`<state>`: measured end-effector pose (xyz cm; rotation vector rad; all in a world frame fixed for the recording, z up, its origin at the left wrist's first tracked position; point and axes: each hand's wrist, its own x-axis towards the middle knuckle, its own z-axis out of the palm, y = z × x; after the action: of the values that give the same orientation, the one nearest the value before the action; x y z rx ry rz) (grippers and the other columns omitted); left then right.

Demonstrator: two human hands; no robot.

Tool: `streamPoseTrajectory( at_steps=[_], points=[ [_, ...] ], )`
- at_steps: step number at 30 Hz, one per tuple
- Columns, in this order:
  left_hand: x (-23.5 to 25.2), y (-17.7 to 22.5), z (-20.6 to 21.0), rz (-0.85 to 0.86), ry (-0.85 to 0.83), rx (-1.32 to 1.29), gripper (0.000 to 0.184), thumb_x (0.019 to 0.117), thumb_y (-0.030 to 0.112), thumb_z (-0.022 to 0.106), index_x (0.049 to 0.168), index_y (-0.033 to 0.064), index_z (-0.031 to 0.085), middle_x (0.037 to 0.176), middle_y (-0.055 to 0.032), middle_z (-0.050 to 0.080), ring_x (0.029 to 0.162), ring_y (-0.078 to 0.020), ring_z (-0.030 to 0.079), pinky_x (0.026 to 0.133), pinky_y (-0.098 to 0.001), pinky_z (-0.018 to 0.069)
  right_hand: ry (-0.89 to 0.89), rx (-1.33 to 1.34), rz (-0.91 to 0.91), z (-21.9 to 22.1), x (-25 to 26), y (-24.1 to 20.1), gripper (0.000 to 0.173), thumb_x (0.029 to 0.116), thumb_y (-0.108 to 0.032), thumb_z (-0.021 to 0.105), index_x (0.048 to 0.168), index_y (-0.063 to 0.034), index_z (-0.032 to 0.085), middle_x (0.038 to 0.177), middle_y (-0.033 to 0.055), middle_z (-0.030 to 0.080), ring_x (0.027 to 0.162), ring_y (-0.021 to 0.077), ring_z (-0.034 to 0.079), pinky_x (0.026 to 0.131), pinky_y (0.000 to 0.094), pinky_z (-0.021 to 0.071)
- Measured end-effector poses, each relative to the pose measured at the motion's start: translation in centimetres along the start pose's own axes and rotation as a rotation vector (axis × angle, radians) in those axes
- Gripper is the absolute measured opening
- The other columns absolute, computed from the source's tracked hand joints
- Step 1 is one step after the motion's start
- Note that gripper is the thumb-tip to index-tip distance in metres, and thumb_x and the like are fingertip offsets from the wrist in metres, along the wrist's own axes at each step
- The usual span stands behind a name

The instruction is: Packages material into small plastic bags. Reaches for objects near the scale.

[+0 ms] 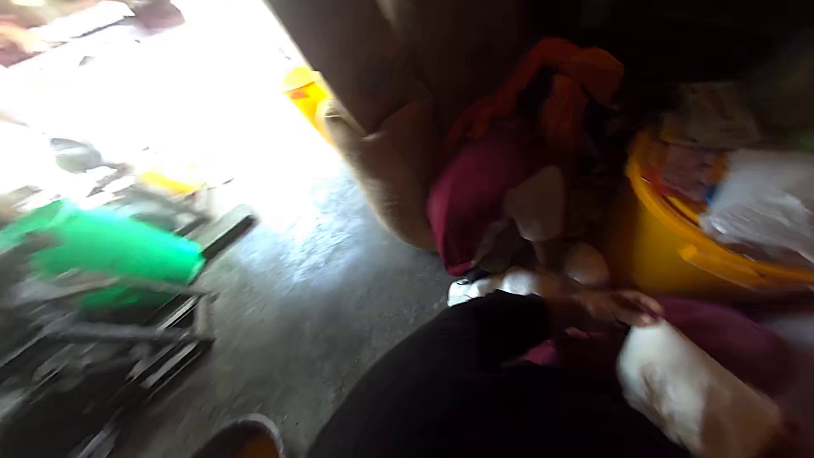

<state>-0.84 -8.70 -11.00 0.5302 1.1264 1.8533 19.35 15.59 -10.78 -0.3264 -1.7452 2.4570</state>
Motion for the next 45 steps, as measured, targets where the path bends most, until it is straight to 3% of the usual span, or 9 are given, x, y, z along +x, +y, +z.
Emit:
streamPoseTrajectory(
  at_steps=[2, 9, 15, 18, 21, 26, 31, 37, 45],
  points=[
    [-0.1, 0.0, -1.0, 0.013, -0.106, -0.020, 0.052, 0.0937, 0.017, 0.062, 0.141, 0.0023, 0.050, 0.115, 0.0015, 0.068, 0.097, -0.0037, 0.065, 0.086, -0.0247, 0.0551, 0.017, 0.070, -0.038, 1.2, 0.7, 0.8, 0.044, 0.0992, -0.036, 0.065, 0.140, -0.0232, 0.054, 0.124, -0.0063, 0.070, 0.110, 0.0091, 0.068, 0.096, 0.0312, 0.0575],
    [0.9, -1.0, -1.3, -0.151, -0.007, 0.083, 0.009, 0.0887, 0.018, 0.068, 0.096, 0.0170, 0.074, 0.093, 0.0046, 0.073, 0.084, -0.0053, 0.067, 0.076, -0.0275, 0.0578, 0.393, 0.158, 0.114, 2.6, 1.0, 1.0, 0.019, 0.1028, -0.006, 0.044, 0.105, -0.0090, 0.062, 0.087, -0.0031, 0.072, 0.081, 0.0078, 0.070, 0.078, 0.0286, 0.0610],
    [-1.0, -0.6, 1.8, -0.337, 0.312, 0.248, 0.055, 0.1057, 0.048, 0.044, 0.145, 0.0098, 0.050, 0.130, -0.0059, 0.063, 0.116, -0.0142, 0.062, 0.099, -0.0364, 0.0527, 0.435, 0.145, 0.292, 4.0, -1.4, -0.3, 0.056, 0.1120, -0.041, 0.022, 0.147, -0.0003, 0.037, 0.125, 0.0101, 0.064, 0.112, 0.0159, 0.065, 0.097, 0.0365, 0.0558],
    [-2.7, 0.0, 4.1, -0.412, 0.270, 0.423, 0.069, 0.1041, 0.060, 0.034, 0.140, 0.0041, 0.053, 0.126, -0.0103, 0.065, 0.116, -0.0145, 0.061, 0.101, -0.0393, 0.0511, 0.336, 0.108, 0.379, 5.3, -3.3, -1.8, 0.083, 0.0954, -0.059, 0.060, 0.146, 0.0013, 0.034, 0.124, 0.0078, 0.065, 0.110, 0.0151, 0.067, 0.095, 0.0350, 0.0587],
    [-3.2, 0.8, 6.0, -0.370, 0.151, 0.442, 0.076, 0.0937, 0.052, 0.058, 0.147, -0.0013, 0.045, 0.141, -0.0188, 0.055, 0.132, -0.0242, 0.051, 0.115, -0.0488, 0.0367, 0.333, 0.004, 0.426, 7.2, -2.9, -3.9, 0.068, 0.0924, -0.027, 0.070, 0.144, -0.0007, 0.035, 0.117, 0.0058, 0.066, 0.102, 0.0126, 0.069, 0.088, 0.0315, 0.0613],
    [-3.5, 0.8, 4.0, -0.283, 0.219, -0.145, 0.061, 0.0844, 0.055, 0.072, 0.128, 0.0158, 0.054, 0.098, 0.0024, 0.073, 0.086, -0.0093, 0.071, 0.076, -0.0312, 0.0613, 0.140, -0.151, 0.331, 9.5, -0.1, -5.7, 0.069, 0.0924, -0.021, 0.069, 0.147, -0.0003, 0.033, 0.123, 0.0074, 0.063, 0.107, 0.0150, 0.069, 0.091, 0.0338, 0.0618],
    [-6.2, 1.6, -3.5, -0.053, 0.272, -0.371, 0.056, 0.0686, 0.060, 0.085, 0.110, 0.0248, 0.070, 0.099, 0.0015, 0.077, 0.090, -0.0112, 0.074, 0.079, -0.0338, 0.0628, -0.181, -0.167, 0.122, 9.4, 2.1, -4.7, 0.048, 0.1015, -0.029, 0.061, 0.142, -0.0035, 0.053, 0.121, 0.0063, 0.070, 0.105, 0.0188, 0.071, 0.094, 0.0369, 0.0595],
    [-14.2, 3.6, -10.9, -0.054, 0.543, -0.158, 0.050, 0.0692, 0.057, 0.086, 0.104, 0.0258, 0.069, 0.094, 0.0033, 0.077, 0.086, -0.0085, 0.073, 0.077, -0.0309, 0.0627, -0.002, -0.211, 0.210, 5.4, 1.3, -2.5, 0.031, 0.1063, -0.016, 0.041, 0.128, -0.0048, 0.059, 0.108, 0.0012, 0.072, 0.093, 0.0157, 0.072, 0.083, 0.0342, 0.0619],
    [-16.1, 1.1, -15.0, -0.386, 0.795, 0.176, 0.040, 0.0924, 0.034, 0.062, 0.128, 0.0187, 0.054, 0.104, -0.0032, 0.071, 0.090, -0.0136, 0.071, 0.077, -0.0348, 0.0615, 0.206, -0.258, 0.236, 3.1, 0.1, -1.4, 0.031, 0.1072, -0.012, 0.035, 0.130, -0.0026, 0.054, 0.098, -0.0008, 0.072, 0.081, 0.0112, 0.071, 0.076, 0.0290, 0.0618]
  ],
)
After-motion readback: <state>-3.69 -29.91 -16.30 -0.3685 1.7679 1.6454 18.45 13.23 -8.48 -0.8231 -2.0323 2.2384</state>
